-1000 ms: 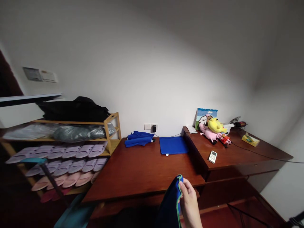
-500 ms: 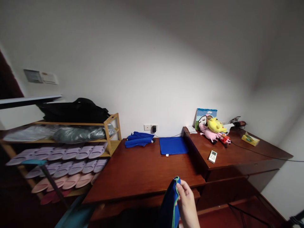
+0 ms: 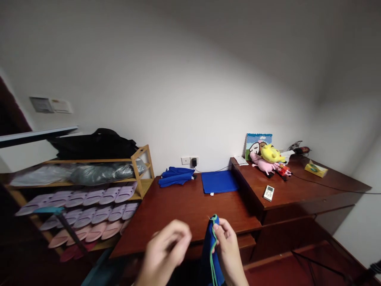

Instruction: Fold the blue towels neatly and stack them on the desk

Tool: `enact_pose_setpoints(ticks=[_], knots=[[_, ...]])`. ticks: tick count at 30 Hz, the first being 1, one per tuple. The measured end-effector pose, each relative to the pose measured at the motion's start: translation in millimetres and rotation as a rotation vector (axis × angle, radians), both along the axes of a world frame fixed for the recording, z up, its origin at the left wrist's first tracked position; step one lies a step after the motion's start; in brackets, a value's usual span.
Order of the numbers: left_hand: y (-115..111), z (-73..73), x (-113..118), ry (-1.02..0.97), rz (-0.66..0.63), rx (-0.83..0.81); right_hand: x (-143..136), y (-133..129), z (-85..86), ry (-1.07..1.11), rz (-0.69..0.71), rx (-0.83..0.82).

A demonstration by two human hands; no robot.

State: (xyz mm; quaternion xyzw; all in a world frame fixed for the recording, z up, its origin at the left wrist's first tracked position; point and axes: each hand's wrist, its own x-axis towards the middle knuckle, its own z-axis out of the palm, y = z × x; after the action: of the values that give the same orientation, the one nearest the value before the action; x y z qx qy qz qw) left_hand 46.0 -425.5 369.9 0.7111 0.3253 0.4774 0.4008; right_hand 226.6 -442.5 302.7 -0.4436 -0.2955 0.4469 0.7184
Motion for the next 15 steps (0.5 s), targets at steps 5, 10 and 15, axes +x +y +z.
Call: enact_pose_setpoints(ticks=[5,10,15], knots=[[26.8,-6.3,40.2,0.015,-0.177,-0.109,-20.0,5.9,12.9,0.015,0.094,0.096],[25.3,-16.4,30.4,0.023,-0.166,-0.117,-27.3,6.7,12.8,-0.027,0.105,0.096],[22.4,-10.1,21.5,-0.035,-0.226,-0.161,-29.5,4.8,8.9,-0.069,0.106,0.097]])
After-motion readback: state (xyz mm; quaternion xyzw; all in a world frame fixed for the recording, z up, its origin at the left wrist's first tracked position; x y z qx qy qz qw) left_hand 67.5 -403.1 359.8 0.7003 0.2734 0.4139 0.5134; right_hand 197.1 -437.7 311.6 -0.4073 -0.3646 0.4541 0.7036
